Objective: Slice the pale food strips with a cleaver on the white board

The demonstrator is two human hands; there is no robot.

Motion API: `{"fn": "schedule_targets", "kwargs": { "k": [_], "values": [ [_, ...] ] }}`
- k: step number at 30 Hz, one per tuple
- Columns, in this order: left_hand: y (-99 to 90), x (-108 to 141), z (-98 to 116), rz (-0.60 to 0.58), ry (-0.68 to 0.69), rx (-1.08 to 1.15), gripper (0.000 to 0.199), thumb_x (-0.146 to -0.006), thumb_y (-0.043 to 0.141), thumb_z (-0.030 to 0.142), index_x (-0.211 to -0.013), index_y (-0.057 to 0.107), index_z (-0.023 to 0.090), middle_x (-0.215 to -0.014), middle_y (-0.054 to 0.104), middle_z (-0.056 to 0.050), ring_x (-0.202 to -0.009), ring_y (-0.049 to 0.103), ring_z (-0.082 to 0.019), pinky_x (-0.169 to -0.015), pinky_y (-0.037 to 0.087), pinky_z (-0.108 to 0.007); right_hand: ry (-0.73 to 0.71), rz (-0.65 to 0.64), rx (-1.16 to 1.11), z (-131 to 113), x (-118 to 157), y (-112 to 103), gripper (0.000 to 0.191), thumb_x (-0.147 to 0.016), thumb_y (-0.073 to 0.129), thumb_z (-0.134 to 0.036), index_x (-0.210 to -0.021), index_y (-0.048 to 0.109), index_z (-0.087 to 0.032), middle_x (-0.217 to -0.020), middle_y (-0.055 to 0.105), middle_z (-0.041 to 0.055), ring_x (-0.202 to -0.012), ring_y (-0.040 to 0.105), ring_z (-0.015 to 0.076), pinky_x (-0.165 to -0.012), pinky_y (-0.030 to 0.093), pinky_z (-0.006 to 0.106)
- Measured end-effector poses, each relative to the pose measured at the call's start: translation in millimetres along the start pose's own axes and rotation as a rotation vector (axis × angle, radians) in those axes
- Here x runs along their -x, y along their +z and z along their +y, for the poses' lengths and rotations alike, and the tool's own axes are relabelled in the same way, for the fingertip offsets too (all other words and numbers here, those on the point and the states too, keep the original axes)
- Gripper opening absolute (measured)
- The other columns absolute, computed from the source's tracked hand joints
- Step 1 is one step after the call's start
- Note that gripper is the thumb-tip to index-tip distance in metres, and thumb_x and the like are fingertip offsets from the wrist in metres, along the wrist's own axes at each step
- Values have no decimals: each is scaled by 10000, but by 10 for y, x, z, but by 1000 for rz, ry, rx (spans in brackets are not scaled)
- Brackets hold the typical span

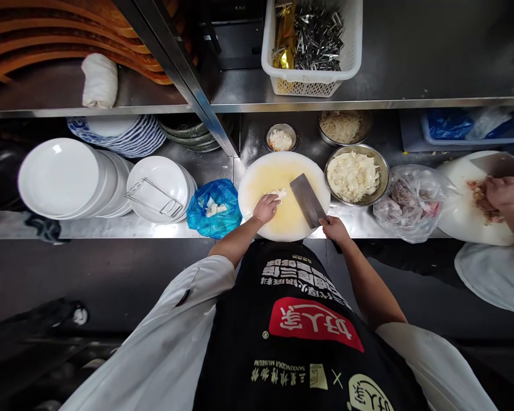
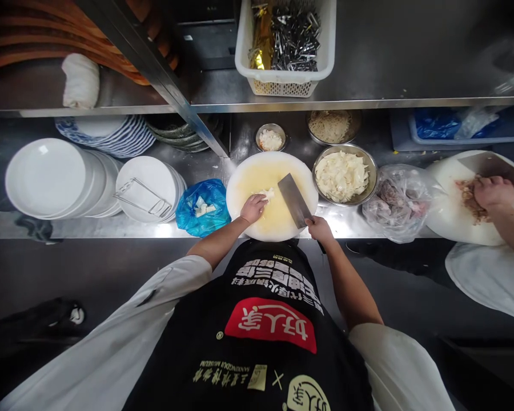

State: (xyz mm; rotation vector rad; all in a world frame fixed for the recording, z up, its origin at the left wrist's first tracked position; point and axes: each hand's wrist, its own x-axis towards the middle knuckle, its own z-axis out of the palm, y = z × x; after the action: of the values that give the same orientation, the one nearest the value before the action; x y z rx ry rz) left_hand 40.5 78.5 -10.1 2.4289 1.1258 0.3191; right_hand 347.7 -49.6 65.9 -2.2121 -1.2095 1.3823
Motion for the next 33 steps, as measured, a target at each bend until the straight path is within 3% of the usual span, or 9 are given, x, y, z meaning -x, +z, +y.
{"fn": "schedule_targets", "kwargs": {
  "k": [4, 9, 13, 18, 26, 33],
  "values": [
    [-42, -26, 41, 25, -40, 7, 339, -896, 521, 159, -1181, 705, 182, -1376, 601, -106, -1325, 506, -263, -1182, 378, -505, -96, 89, 187, -46, 74, 69, 325, -928, 509, -449, -696, 539, -224, -611, 622, 40, -572, 567, 163, -541, 365, 250],
    [-116, -82, 27, 9, -45, 2, 348, -879, 622, 292, -1191, 697, 158, -1359, 600, -130, -1303, 515, -287, -1166, 396, -489, -72, 90, 230, 31, 224, 170, 303, -956, 476, -421, -763, 585, -214, -663, 641, 48, -628, 597, 180, -573, 367, 251],
    [-164, -61, -74, -36, 59, 14, 292, -906, 572, 222, -1157, 712, 171, -1341, 621, -114, -1287, 540, -255, -1163, 409, -462, -105, 2, 313, 16, 401, 200, 235, -981, 477, -362, -896, 613, -190, -746, 682, 72, -680, 637, 195, -627, 396, 255],
    [-159, -2, -155, -16, 72, 37, 306, -925, 514, 156, -1161, 707, 173, -1304, 643, -119, -1277, 553, -238, -1152, 429, -474, -175, 72, 541, -158, 658, 306, 268, -1019, 428, -335, -1047, 634, -166, -931, 729, 152, -860, 679, 255, -723, 417, 288],
    [-87, 46, -216, 24, 76, 94, 345, -902, 528, 162, -1193, 711, 181, -1305, 638, -117, -1276, 552, -255, -1176, 415, -494, -206, 91, 597, -359, 787, 578, 332, -1034, 384, -322, -1212, 615, -163, -989, 738, 148, -902, 693, 262, -771, 446, 286],
    [-95, 47, -284, 6, 93, 97, 332, -903, 508, 134, -1153, 725, 172, -1252, 656, -120, -1242, 566, -249, -1157, 431, -468, -72, 14, 647, -363, 811, 646, 267, -1008, 417, -260, -1040, 656, -147, -910, 728, 163, -846, 694, 261, -734, 423, 288]
  ]
}}
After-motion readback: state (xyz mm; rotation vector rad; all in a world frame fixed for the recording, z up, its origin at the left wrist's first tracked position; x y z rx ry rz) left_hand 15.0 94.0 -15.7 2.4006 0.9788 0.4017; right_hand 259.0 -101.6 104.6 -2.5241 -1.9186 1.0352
